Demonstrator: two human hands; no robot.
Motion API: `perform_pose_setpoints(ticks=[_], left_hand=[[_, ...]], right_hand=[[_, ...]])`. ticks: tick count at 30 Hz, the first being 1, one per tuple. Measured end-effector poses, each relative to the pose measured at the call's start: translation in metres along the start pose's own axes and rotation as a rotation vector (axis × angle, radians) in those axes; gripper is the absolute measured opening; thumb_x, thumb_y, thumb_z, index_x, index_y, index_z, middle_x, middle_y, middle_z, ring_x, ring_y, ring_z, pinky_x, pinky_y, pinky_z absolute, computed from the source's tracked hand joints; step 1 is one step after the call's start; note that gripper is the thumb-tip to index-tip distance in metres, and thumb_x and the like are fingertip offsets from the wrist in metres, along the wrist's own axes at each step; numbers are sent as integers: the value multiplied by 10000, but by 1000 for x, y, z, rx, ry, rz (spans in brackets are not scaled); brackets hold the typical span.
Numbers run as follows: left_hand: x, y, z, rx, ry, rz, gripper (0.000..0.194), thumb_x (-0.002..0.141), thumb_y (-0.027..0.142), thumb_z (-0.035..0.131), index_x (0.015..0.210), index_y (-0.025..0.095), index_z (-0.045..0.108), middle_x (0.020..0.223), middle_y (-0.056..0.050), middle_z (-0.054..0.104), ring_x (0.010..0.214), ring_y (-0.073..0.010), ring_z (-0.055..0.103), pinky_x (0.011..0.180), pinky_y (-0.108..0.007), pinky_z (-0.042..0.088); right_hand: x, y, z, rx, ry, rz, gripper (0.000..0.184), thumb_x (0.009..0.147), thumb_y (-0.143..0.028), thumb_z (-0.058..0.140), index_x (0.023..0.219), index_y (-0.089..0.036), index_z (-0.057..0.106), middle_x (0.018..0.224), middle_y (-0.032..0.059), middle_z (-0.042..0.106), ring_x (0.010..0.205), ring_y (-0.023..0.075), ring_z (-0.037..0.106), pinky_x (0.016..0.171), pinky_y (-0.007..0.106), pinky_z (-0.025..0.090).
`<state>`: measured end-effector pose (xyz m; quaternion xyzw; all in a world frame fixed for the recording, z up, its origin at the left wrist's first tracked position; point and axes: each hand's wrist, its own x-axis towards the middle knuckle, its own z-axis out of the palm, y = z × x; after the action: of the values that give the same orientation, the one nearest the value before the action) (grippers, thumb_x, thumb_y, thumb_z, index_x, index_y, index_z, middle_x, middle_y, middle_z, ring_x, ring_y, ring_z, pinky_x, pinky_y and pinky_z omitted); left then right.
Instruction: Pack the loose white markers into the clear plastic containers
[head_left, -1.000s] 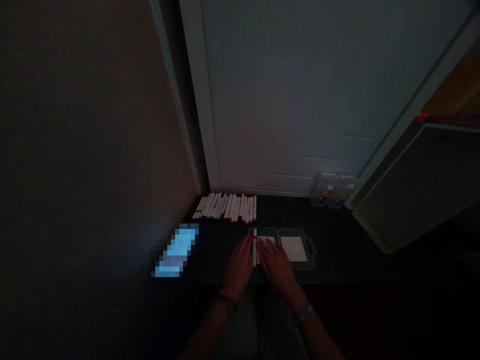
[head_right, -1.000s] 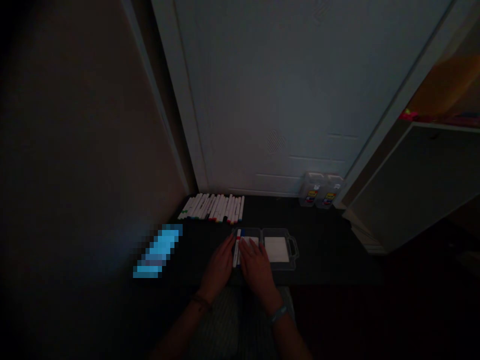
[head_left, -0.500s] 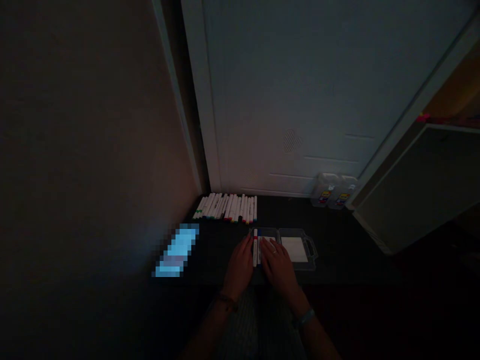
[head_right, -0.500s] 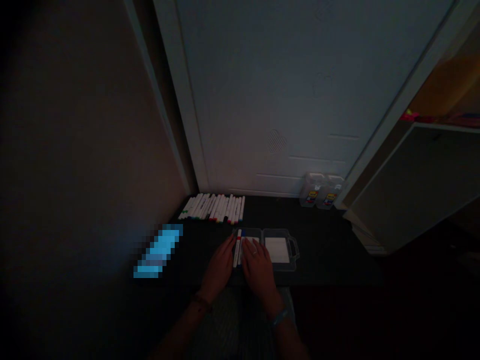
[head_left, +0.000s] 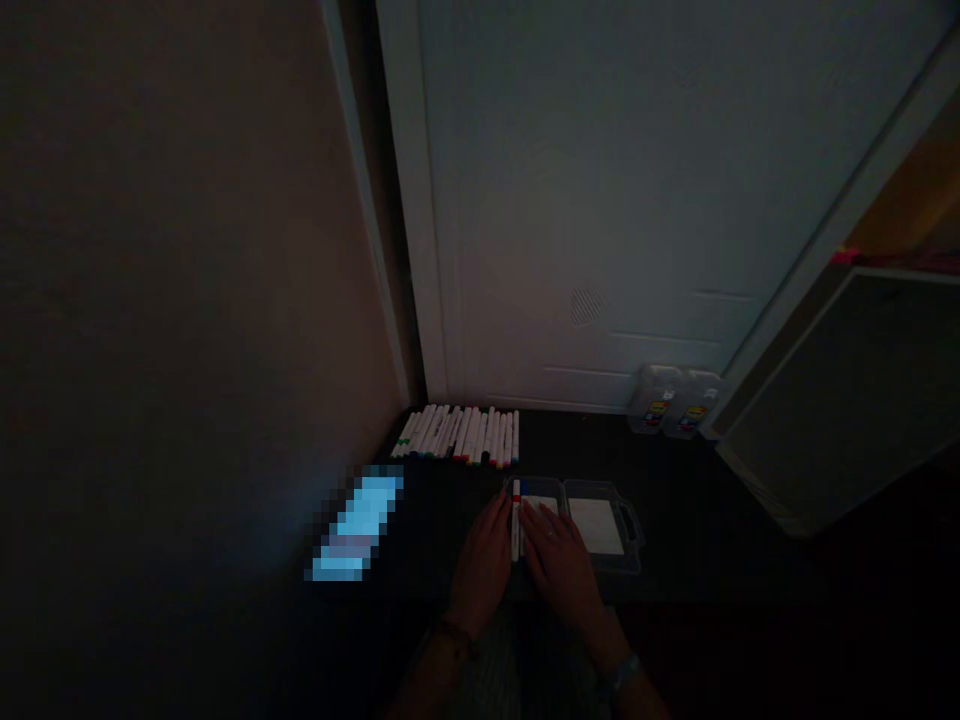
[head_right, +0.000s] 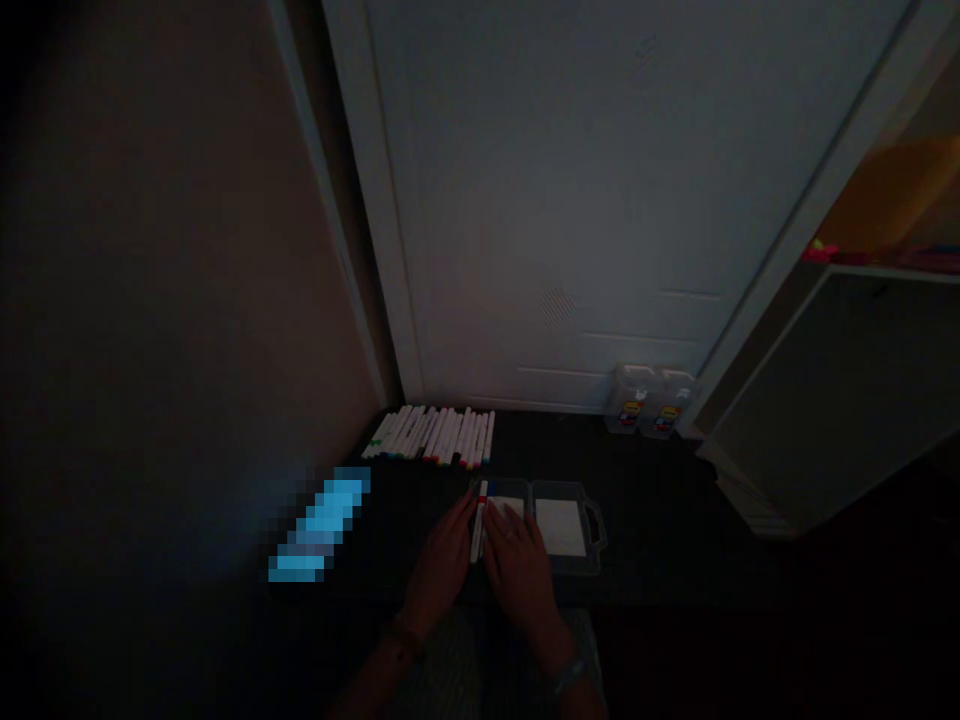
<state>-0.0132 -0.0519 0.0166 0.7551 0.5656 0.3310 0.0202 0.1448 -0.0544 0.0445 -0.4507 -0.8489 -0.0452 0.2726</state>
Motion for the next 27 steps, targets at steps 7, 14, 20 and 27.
perform_pose_setpoints(ticks=[7, 14, 20, 27], left_hand=[[0, 8, -8, 18, 37, -34, 446, 920, 138, 355, 1341, 230, 469, 1413, -67, 473, 1285, -218, 457, 1060, -446, 415], [35, 4, -74, -37, 48, -31, 238, 924, 293, 462, 1102, 261, 617, 1160, -32, 616, 1075, -217, 557, 957, -401, 466], [105, -92, -123, 185, 80, -171, 267, 917, 250, 436, 1098, 160, 611, 1135, -85, 625, 1102, -226, 546, 1023, -372, 387], [135, -185, -130, 444, -216, -368, 277, 860, 86, 415, 1011, 70, 647, 1075, -182, 662, 995, -238, 618, 882, -343, 450]], right_hand=[[-8, 2, 7, 56, 41, 11, 461, 896, -146, 431, 1344, -236, 494, 1340, 28, 556, 1240, 232, 497, 1023, 438, 428], [-10, 3, 6, 93, 36, 8, 476, 890, -133, 437, 1352, -240, 483, 1330, 30, 564, 1197, 238, 529, 978, 439, 475], [-10, 4, 7, 90, 42, 3, 478, 892, -138, 439, 1356, -245, 481, 1333, 22, 561, 1187, 239, 540, 975, 436, 484], [-11, 4, 10, 94, 53, 12, 478, 897, -144, 443, 1362, -250, 475, 1332, 25, 561, 1161, 225, 561, 969, 418, 495]])
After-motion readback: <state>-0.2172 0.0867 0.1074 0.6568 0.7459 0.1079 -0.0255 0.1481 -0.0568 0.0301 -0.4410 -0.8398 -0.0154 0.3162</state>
